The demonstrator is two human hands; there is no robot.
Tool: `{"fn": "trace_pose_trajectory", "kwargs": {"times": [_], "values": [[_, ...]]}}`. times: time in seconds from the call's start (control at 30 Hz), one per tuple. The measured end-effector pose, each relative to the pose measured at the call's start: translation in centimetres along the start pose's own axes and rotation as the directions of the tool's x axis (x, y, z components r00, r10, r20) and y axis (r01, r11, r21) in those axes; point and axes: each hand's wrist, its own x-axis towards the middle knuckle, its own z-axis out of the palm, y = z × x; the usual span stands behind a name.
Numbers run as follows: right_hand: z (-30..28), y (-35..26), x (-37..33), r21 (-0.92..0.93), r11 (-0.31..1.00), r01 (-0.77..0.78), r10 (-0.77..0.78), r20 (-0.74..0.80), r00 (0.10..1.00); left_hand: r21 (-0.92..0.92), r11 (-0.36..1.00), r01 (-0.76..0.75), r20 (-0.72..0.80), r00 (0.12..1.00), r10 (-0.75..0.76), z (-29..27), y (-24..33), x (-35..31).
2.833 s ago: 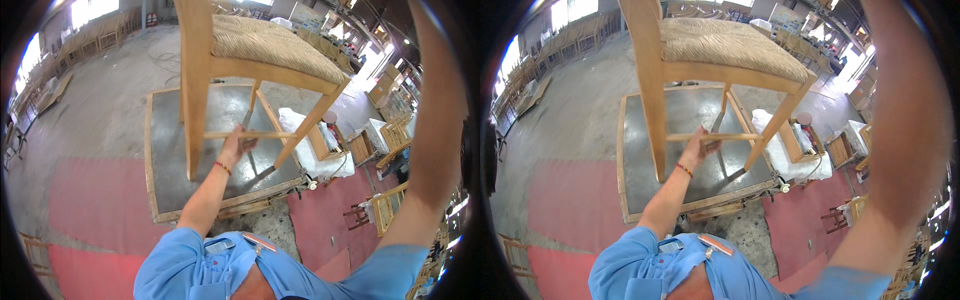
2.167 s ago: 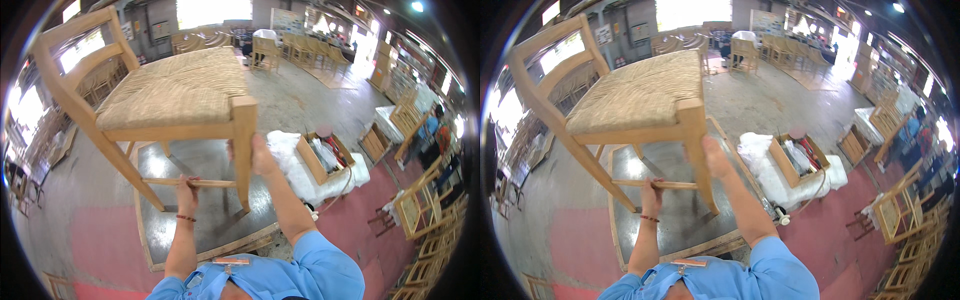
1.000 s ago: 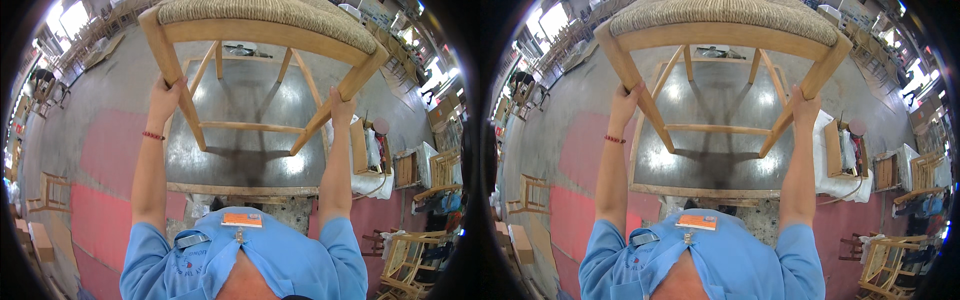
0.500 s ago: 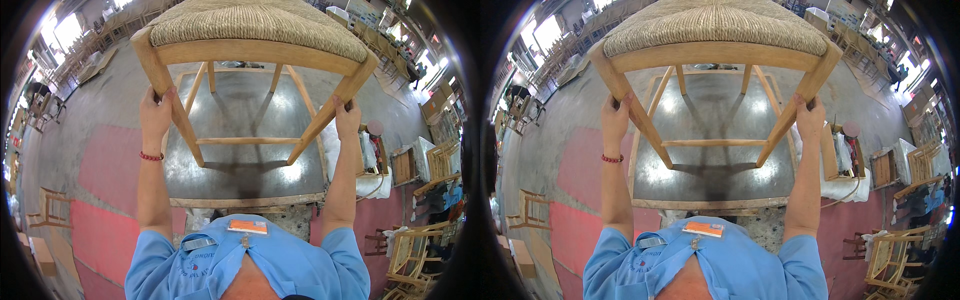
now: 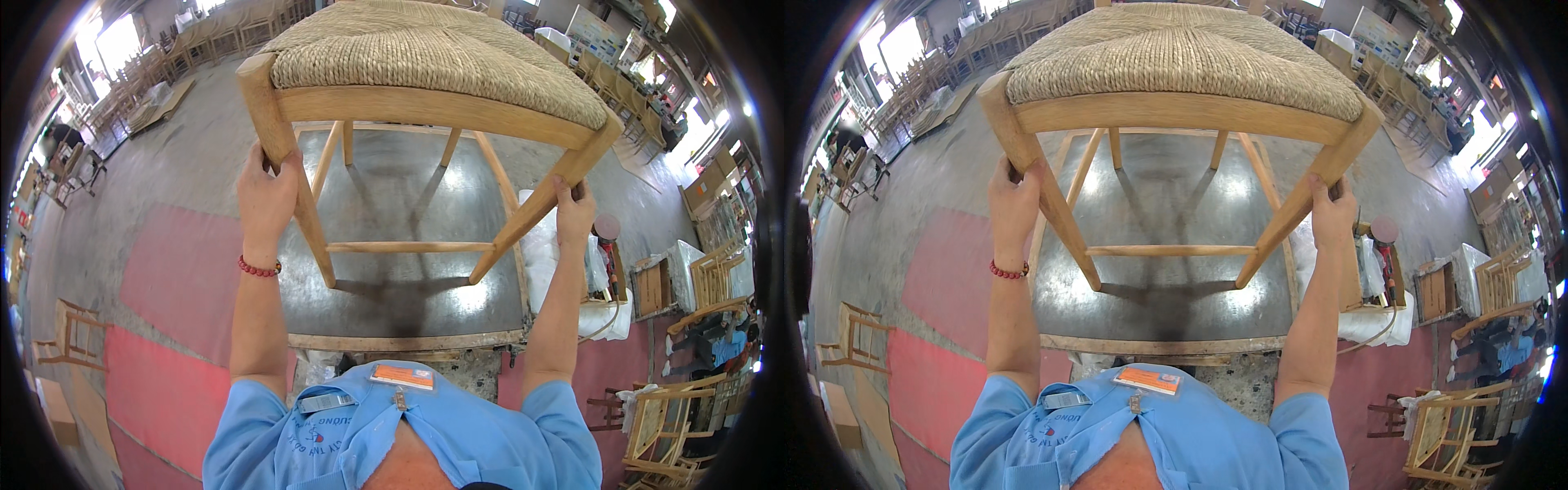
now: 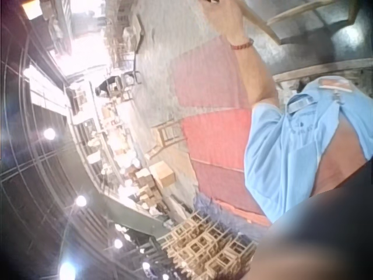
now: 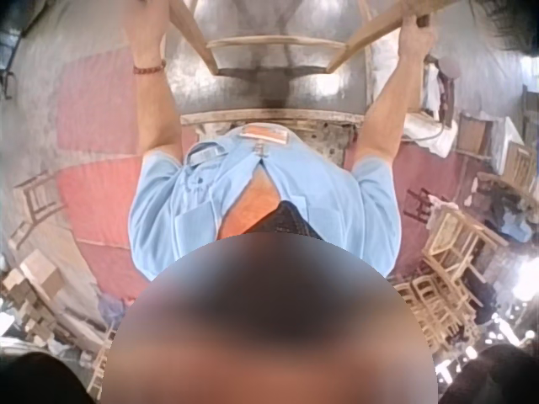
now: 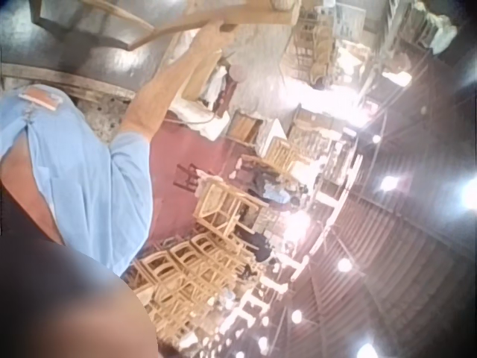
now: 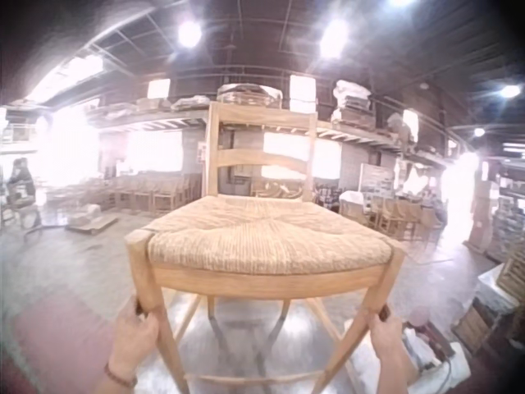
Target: The person picks up a wooden chair, uses a power sander to smooth the legs, applies a white substance to the leg tips, and wipes the chair with a cloth. The process is repeated for multiple chairs in a workshop setting.
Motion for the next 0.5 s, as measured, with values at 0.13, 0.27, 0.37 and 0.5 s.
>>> {"fn": "trace_pose_trajectory", "kwargs": {"times": [0.13,0.27,0.37,0.5], "values": [[0.0,0.1,-0.1,-0.036,0.999,0.029,-0.028,0.004,1.000,-0.006,0.997,-0.083,-0.058,0.995,0.082,0.1,0.5,0.2],[-0.1,0.6,0.3,-0.060,0.998,0.005,-0.005,0.002,1.000,0.044,0.997,-0.062,-0.068,0.996,0.065,0.3,0.1,0.0],[-0.3,1.3,0.3,-0.063,0.997,0.040,-0.039,0.016,0.999,0.052,0.995,-0.083,-0.077,0.993,0.087,0.3,-0.8,-0.1],[-0.7,2.2,-0.6,-0.069,0.986,0.154,-0.153,0.017,0.988,-0.160,0.987,-0.032,0.022,0.999,0.036,-0.5,-1.9,-0.2]]}}
